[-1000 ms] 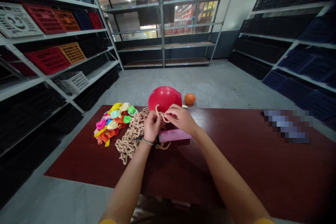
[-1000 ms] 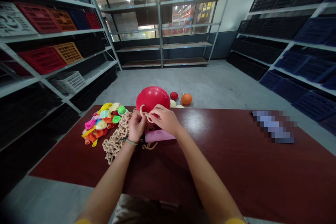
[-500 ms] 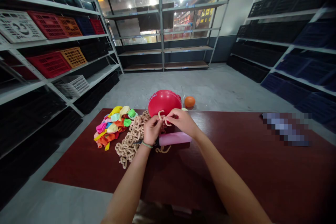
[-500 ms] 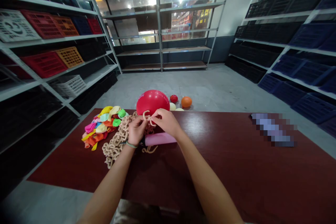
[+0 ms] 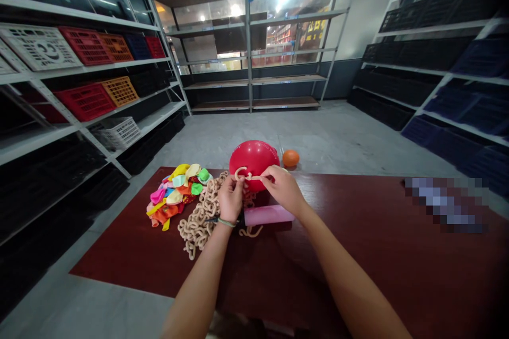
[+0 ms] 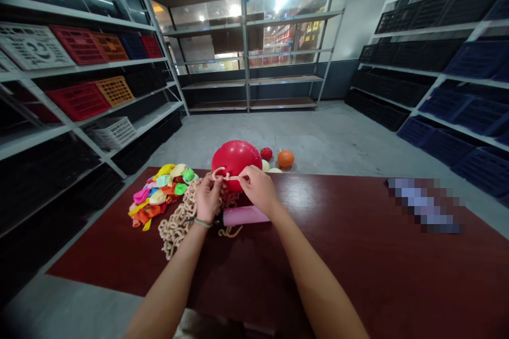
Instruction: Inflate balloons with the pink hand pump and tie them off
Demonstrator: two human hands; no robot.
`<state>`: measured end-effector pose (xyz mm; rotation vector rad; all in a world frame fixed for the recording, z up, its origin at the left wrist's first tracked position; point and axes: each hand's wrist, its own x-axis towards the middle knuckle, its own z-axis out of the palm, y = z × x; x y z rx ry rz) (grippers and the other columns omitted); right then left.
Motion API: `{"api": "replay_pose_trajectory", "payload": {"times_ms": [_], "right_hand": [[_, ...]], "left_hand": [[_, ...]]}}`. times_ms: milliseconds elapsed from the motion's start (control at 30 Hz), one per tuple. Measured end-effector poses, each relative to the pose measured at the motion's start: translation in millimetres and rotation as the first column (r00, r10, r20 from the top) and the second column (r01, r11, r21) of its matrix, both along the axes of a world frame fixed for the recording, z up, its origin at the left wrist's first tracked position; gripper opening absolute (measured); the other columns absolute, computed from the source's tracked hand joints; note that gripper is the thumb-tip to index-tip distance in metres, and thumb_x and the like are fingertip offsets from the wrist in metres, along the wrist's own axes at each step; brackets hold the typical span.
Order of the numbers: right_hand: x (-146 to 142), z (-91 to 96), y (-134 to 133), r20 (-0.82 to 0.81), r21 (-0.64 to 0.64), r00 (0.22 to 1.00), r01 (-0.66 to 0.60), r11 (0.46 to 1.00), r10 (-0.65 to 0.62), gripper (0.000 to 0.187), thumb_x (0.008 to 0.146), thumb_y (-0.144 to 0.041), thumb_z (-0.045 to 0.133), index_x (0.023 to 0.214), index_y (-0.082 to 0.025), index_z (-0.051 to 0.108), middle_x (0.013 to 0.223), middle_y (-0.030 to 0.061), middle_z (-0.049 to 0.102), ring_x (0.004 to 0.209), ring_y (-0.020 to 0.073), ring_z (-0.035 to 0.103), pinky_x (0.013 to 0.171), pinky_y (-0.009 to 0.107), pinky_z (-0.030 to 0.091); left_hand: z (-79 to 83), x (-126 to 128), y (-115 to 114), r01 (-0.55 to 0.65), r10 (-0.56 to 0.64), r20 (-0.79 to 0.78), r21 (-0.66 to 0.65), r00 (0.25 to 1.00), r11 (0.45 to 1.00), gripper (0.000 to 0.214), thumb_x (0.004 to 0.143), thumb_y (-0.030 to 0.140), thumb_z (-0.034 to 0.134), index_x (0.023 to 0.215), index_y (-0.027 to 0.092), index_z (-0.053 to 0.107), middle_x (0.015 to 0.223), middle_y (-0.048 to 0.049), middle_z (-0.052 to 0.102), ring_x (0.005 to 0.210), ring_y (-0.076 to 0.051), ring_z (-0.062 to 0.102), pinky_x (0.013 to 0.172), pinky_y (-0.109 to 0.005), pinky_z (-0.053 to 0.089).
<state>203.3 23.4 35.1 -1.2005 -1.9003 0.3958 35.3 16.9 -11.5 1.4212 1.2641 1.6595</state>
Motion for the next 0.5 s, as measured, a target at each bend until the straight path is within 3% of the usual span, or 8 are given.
{"api": "replay_pose_trajectory", "payload": {"times_ms": [233,367,500], "right_hand": [[1.1,-5.3,3.0,-0.026,0.028,0.999,-0.040,0.999,0.041,0.015,0.091,-0.029,0.053,0.082,-0.023,0.063,0.085,0.0012,0.063,0.073,0.0140,0.057,0.070,0.029,0.044],[4.5,-3.2,4.5,-0.165,0.031,0.981,-0.102,0.994,0.106,0.013,0.090,-0.033,0.053,0.093,-0.023,0.062,0.089,0.0017,0.065,0.077,0.0148,0.060,0.069,0.028,0.047],[9.5,-2.8,9.9,-0.309,0.011,0.949,-0.056,0.998,0.057,0.014,0.087,-0.035,0.055,0.093,-0.023,0.060,0.089,0.0021,0.064,0.079,0.0159,0.061,0.069,0.029,0.050]], "left_hand": [[1.3,-3.6,3.9,0.029,-0.029,-0.039,0.008,0.999,1.000,0.025,0.088,0.040,0.057,0.079,0.017,0.059,0.068,-0.0001,0.061,0.061,-0.013,0.055,0.063,-0.024,0.043],[0.5,-3.0,5.2,0.064,-0.063,-0.032,0.044,0.998,0.997,0.023,0.086,0.039,0.060,0.082,0.016,0.062,0.077,-0.0022,0.064,0.073,-0.015,0.059,0.072,-0.025,0.045],[0.0,3.1,7.9,0.084,-0.085,0.012,0.041,0.996,0.996,0.022,0.086,0.039,0.060,0.086,0.016,0.063,0.082,-0.0036,0.066,0.078,-0.016,0.061,0.076,-0.027,0.047]]}}
